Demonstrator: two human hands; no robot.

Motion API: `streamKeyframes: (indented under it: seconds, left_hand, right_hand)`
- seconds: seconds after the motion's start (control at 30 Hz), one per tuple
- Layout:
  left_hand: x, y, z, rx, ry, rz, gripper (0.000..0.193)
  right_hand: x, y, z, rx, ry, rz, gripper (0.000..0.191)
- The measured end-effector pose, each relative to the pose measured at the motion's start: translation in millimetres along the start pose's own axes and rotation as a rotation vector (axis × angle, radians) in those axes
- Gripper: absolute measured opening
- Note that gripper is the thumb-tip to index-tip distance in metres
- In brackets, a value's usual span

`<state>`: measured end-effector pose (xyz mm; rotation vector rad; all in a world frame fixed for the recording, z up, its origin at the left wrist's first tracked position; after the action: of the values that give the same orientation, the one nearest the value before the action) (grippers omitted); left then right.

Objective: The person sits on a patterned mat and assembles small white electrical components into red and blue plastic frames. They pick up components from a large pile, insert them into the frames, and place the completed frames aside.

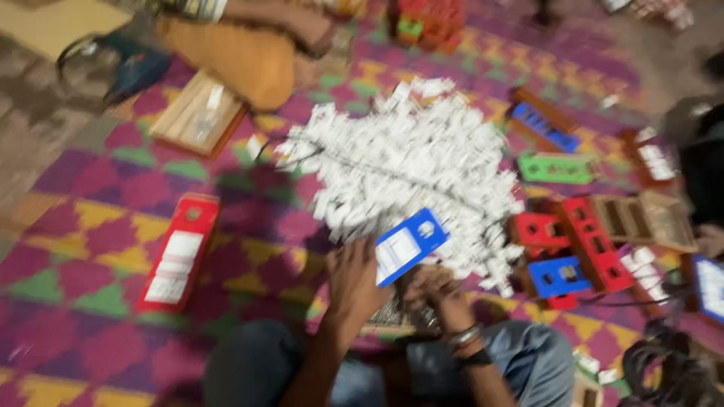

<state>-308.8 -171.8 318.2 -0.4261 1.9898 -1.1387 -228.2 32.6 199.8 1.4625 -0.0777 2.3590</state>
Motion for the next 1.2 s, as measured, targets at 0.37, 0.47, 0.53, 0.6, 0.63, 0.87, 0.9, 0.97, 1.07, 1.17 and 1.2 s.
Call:
streamKeyframes:
  seconds: [0.37, 0.47, 0.53, 0.6, 0.63, 0.87, 0.9, 0.97, 1.07, 1.17, 1.2]
  left_hand:
    - [-22, -8, 2, -0.029, 0.187, 0.028, 0.094]
    - [-22, -8, 3, -0.027, 0.192, 0.043, 0.095]
    - [-22, -5, 4, 0.016, 0.181, 0.03, 0.089]
    - [-23, -6, 5, -0.003, 0.188, 0.039, 0.089]
    - [-24, -7, 4, -0.016, 0.196, 0.048, 0.09]
    - [-16, 3, -5, 0.068, 0.134, -0.063, 0.09]
    - [-19, -3, -5, -0.049, 0.186, -0.023, 0.088]
    - [-22, 0, -6, -0.144, 0.228, -0.034, 0.087]
    - [-13, 17, -4, -0.179, 0.295, -0.126, 0.092]
    - [6, 47, -5, -0.187, 0.323, -0.127, 0.087]
    - [15, 58, -5, -0.175, 0.319, -0.125, 0.083]
  right_hand:
    - [107, 3, -1, -0.113, -0.138, 0.435, 0.012]
    - [112, 8, -12, -0.117, -0.244, 0.521, 0.01]
    - [108, 4, -20, -0.127, -0.231, 0.581, 0.009]
    - [111, 8, -20, -0.064, -0.328, 0.565, 0.013]
    - [114, 10, -20, -0.037, -0.38, 0.561, 0.015]
    - [137, 32, -19, -0.194, -0.262, 0.519, 0.013]
    - [158, 38, -2, -0.281, -0.518, 0.642, 0.018]
    - [178, 48, 19, -0.451, -0.674, 1.035, 0.04]
    - [191, 48, 25, -0.355, -0.571, 1.186, 0.03]
    - [191, 48, 21, -0.124, -0.415, 1.134, 0.03]
    - [190, 48, 19, -0.075, -0.373, 1.099, 0.032]
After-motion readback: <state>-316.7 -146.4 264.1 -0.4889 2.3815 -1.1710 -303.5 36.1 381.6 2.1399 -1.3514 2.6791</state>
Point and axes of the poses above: each hand's wrist, its own z-axis away from the middle knuckle, its own y-axis out of the palm, x = y × z, the point moved 8 cm from there along -z, towards the middle knuckle, and after that the axes turned 13 degrees about y, right-handed, at the moved point
